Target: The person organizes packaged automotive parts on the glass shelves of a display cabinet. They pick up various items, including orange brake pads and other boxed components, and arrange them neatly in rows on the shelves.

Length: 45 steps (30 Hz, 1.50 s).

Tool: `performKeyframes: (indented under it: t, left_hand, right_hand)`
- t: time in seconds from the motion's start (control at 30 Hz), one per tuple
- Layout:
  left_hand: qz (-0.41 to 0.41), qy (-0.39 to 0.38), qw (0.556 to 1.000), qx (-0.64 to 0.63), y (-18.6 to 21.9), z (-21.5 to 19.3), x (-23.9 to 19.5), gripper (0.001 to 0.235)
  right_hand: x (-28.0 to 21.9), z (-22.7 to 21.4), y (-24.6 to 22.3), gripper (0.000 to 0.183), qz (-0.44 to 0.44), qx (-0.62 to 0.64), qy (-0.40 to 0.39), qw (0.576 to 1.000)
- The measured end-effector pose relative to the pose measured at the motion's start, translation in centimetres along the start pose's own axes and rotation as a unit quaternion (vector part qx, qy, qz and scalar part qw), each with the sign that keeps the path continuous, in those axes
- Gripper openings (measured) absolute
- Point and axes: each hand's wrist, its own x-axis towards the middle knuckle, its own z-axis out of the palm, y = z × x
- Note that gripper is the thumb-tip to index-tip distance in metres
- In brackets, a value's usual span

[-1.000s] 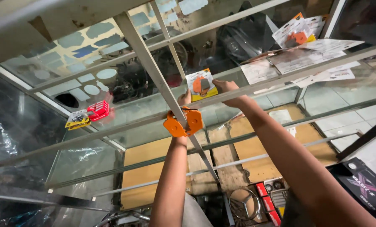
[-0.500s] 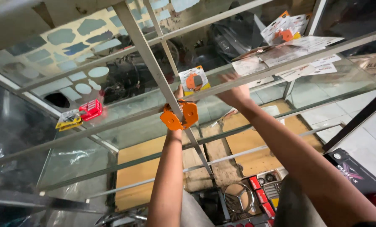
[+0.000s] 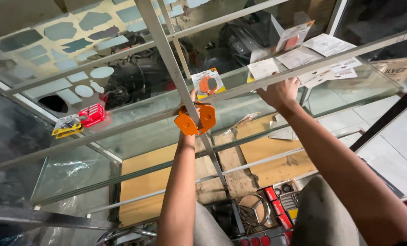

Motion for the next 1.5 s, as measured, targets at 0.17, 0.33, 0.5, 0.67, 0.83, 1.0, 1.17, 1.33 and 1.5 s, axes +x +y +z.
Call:
performKeyframes:
  t: [0.17, 0.33, 0.5, 0.67, 0.83, 1.0, 1.17, 1.33, 1.5]
  left_hand:
    - [0.209, 0.037, 0.95, 0.228, -1.6, -0.3, 0.4, 0.07]
    - [0.082, 0.016, 0.99, 0.11, -1.7, 0.1, 0.6, 0.063]
    - [0.062, 0.015, 0.996, 0.061, 2.2, 0.7, -0.5, 0.062]
    - [0.019, -0.046, 0.996, -0.076, 3.5, 0.4, -0.4, 0.067]
    - [0.053, -0.021, 0.993, 0.105, 2.3, -0.1, -0.2, 0.065]
    - [-0.006, -0.018, 1.0, -0.022, 5.5, 1.2, -1.1, 0.061]
    - [0.178, 0.071, 0.954, 0.23, 7.6, 1.4, -1.8, 0.05]
    - [0.009, 0.036, 0.985, 0.166, 5.7, 1.2, -0.9, 0.052]
    - [0.054, 0.041, 0.987, 0.145, 3.3, 0.8, -0.8, 0.052]
  right_hand:
    - [-0.1, -3.3, 0.3, 0.094, -0.014, -0.044, -0.096, 0.994]
    - [-0.8, -3.4, 1.3, 0.094, -0.027, -0.045, -0.099, 0.994]
    - [-1.3, -2.5, 1.9, 0.094, -0.03, -0.026, -0.059, 0.997]
    - [-1.4, -6.7, 0.4, 0.091, -0.035, -0.001, -0.082, 0.996]
    - [2.5, -5.2, 6.4, 0.053, -0.032, 0.218, -0.126, 0.967]
    - [3.1, -7.8, 6.7, 0.037, -0.145, 0.205, -0.092, 0.964]
    - [4.1, -8.9, 3.6, 0.045, 0.052, 0.506, -0.152, 0.847]
    - [10.7, -9.2, 2.8, 0.05, 0.057, 0.468, -0.229, 0.851]
    - [9.6, -7.6, -1.1, 0.073, 0.032, 0.215, -0.325, 0.921]
